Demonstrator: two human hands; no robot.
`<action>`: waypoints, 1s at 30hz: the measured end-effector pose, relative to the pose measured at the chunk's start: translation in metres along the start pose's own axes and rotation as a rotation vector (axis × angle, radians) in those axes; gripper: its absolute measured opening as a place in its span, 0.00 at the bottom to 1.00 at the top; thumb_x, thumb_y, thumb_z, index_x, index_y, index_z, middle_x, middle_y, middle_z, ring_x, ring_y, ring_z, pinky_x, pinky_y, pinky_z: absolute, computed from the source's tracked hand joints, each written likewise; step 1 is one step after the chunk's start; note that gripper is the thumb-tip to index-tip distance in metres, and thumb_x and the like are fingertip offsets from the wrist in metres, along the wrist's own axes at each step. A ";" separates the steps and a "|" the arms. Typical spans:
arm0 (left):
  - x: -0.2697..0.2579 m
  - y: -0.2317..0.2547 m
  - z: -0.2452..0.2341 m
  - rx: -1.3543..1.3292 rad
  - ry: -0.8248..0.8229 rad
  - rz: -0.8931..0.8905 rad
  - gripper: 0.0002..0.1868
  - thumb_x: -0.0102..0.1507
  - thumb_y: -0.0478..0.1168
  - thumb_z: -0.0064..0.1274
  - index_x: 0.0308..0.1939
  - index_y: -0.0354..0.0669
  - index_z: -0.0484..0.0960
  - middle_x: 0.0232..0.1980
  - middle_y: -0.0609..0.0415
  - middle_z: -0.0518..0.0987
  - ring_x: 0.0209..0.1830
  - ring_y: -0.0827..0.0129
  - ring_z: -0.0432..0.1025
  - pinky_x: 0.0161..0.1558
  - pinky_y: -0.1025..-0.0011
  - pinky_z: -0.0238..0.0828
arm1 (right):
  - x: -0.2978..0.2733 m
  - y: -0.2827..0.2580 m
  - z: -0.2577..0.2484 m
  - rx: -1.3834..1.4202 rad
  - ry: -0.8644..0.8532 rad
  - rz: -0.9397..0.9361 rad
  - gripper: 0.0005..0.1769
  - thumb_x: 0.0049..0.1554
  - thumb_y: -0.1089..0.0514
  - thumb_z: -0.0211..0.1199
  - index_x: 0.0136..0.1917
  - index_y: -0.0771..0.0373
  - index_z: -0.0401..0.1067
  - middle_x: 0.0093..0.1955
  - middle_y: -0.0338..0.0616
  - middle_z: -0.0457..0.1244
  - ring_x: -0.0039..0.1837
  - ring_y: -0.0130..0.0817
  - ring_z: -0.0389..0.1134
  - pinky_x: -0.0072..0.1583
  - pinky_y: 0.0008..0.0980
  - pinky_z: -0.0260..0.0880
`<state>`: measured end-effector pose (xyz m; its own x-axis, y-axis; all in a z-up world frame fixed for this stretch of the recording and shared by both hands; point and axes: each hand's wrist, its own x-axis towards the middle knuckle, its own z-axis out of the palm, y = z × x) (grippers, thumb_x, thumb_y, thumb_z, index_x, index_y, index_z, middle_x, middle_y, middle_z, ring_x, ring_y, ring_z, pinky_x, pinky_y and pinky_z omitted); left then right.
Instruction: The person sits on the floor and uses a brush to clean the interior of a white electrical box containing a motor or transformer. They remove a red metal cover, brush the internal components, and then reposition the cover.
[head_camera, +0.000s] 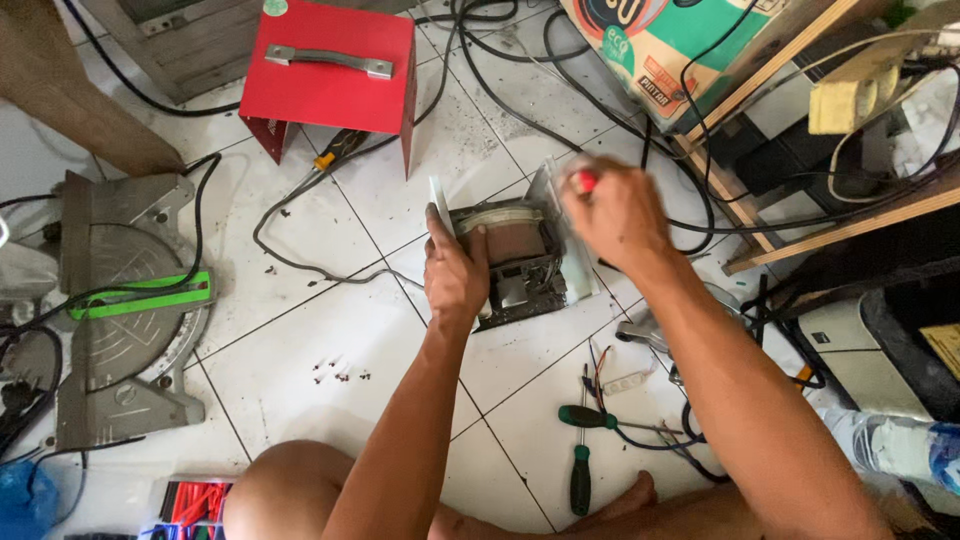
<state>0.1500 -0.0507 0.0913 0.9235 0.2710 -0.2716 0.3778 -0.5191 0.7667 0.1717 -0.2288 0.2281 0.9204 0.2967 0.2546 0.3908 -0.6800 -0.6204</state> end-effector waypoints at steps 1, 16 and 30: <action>-0.002 0.001 -0.002 0.001 -0.006 -0.009 0.43 0.69 0.63 0.43 0.81 0.54 0.44 0.66 0.34 0.71 0.63 0.33 0.71 0.59 0.40 0.71 | -0.001 0.002 -0.004 -0.022 0.109 0.017 0.07 0.62 0.61 0.63 0.43 0.66 0.76 0.25 0.52 0.65 0.29 0.41 0.70 0.35 0.37 0.72; -0.009 0.001 -0.008 -0.044 0.021 0.000 0.43 0.68 0.63 0.45 0.81 0.55 0.47 0.63 0.34 0.73 0.61 0.33 0.73 0.59 0.41 0.73 | -0.028 -0.003 0.018 -0.225 0.055 -0.012 0.16 0.66 0.50 0.61 0.43 0.64 0.74 0.29 0.55 0.65 0.34 0.49 0.71 0.38 0.44 0.72; -0.006 -0.002 -0.006 -0.074 0.022 -0.012 0.37 0.72 0.64 0.31 0.80 0.55 0.49 0.63 0.33 0.73 0.62 0.32 0.71 0.59 0.41 0.72 | -0.015 -0.028 0.019 0.332 -0.035 0.062 0.10 0.63 0.60 0.60 0.44 0.69 0.73 0.32 0.52 0.70 0.33 0.36 0.73 0.39 0.32 0.76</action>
<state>0.1437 -0.0468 0.0950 0.9171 0.2946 -0.2686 0.3818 -0.4547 0.8047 0.1468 -0.2009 0.2274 0.9392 0.2883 0.1865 0.3037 -0.4439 -0.8431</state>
